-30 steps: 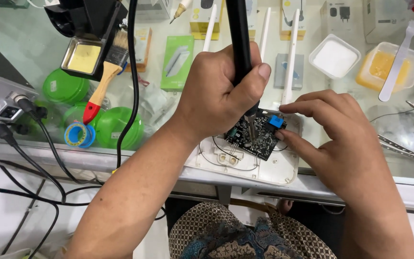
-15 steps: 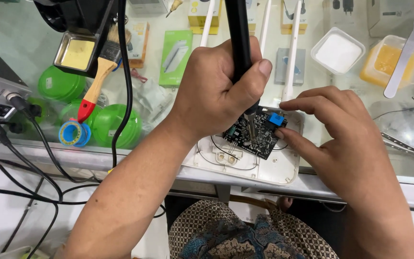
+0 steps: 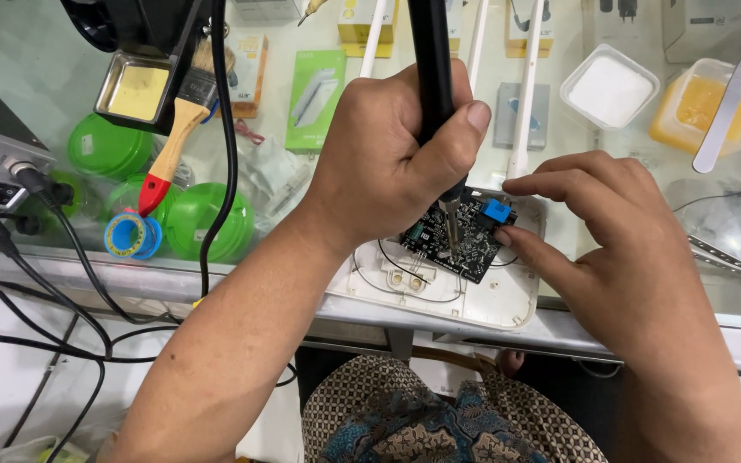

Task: Disassembling a wireless router and soldering components on the internal circuit board.

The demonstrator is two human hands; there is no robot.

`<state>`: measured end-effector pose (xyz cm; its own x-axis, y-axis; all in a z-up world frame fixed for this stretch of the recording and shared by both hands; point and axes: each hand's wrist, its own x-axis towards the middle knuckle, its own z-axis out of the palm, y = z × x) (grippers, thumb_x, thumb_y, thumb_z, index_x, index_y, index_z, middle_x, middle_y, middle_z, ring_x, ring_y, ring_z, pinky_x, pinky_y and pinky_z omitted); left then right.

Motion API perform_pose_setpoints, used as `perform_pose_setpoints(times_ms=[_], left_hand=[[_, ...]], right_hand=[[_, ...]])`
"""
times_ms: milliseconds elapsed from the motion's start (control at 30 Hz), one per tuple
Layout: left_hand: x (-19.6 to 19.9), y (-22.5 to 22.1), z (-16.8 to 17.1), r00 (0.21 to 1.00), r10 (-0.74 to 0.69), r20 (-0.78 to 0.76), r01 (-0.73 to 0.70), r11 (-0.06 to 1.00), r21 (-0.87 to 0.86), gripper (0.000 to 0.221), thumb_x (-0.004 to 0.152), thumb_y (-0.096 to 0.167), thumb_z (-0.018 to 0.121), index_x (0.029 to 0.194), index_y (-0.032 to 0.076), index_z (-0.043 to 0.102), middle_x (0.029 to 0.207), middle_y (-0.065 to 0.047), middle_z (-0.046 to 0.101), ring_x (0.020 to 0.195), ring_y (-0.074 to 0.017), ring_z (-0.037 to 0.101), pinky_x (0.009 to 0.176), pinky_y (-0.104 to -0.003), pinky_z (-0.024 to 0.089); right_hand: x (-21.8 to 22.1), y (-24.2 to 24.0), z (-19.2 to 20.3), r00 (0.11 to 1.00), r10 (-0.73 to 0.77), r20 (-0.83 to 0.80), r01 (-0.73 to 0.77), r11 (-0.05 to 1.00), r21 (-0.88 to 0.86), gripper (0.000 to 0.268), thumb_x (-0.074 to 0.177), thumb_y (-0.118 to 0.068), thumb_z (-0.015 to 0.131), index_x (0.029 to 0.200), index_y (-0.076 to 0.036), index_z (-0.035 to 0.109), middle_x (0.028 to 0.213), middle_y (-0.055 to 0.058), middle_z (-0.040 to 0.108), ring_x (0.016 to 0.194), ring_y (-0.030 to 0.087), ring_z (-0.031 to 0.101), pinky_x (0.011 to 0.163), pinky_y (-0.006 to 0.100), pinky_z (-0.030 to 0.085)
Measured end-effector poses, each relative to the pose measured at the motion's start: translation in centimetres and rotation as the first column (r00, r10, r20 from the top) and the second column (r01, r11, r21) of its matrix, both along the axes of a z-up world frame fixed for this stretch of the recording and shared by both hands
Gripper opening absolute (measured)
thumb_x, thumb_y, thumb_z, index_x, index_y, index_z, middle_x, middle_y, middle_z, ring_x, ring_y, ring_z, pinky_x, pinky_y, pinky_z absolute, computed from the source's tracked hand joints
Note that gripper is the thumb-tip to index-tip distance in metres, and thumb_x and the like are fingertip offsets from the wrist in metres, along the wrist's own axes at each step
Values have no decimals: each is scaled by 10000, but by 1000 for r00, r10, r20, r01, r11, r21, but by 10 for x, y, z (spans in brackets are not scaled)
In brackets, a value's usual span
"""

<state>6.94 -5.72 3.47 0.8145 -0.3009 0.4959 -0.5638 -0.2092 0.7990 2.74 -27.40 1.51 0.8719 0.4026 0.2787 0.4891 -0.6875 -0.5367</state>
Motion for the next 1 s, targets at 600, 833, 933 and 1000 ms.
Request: perform_pose_setpoints(times_ms=[600, 833, 933, 1000], left_hand=[[0, 1, -1, 1000, -1, -27, 1, 1000, 9, 278, 1002, 334, 484, 827, 119, 509, 681, 32, 468, 618, -104, 472, 579, -264, 403], [1, 1, -1, 1000, 25, -1, -25, 999, 25, 273, 1003, 315, 485, 821, 113, 514, 698, 31, 461, 628, -108, 466, 585, -273, 399], [0, 1, 0, 1000, 13, -7, -13, 1000, 26, 278, 1004, 324, 479, 818, 118, 503, 679, 35, 459, 617, -105, 467, 578, -268, 398], [0, 1, 0, 1000, 13, -9, -13, 1000, 22, 283, 1006, 326, 478, 814, 118, 498, 679, 33, 461, 614, -104, 471, 575, -267, 400]], right_hand=[[0, 0, -1, 1000, 1, 5, -1, 1000, 0, 331, 891, -195, 800, 1200, -114, 714, 1156, 66, 673, 1066, 267, 579, 927, 384, 416], [1, -2, -3, 1000, 10, 20, -10, 1000, -13, 328, 893, -196, 803, 1195, -102, 715, 1144, 73, 673, 1052, 275, 585, 915, 393, 415], [0, 0, -1, 1000, -1, -4, 1, 1000, -5, 335, 891, -189, 796, 1207, -114, 715, 1166, 65, 673, 1075, 266, 577, 932, 386, 414], [-1, 0, -1, 1000, -1, 5, 1, 1000, -7, 333, 896, -187, 794, 1210, -109, 713, 1165, 71, 671, 1066, 271, 578, 929, 389, 412]])
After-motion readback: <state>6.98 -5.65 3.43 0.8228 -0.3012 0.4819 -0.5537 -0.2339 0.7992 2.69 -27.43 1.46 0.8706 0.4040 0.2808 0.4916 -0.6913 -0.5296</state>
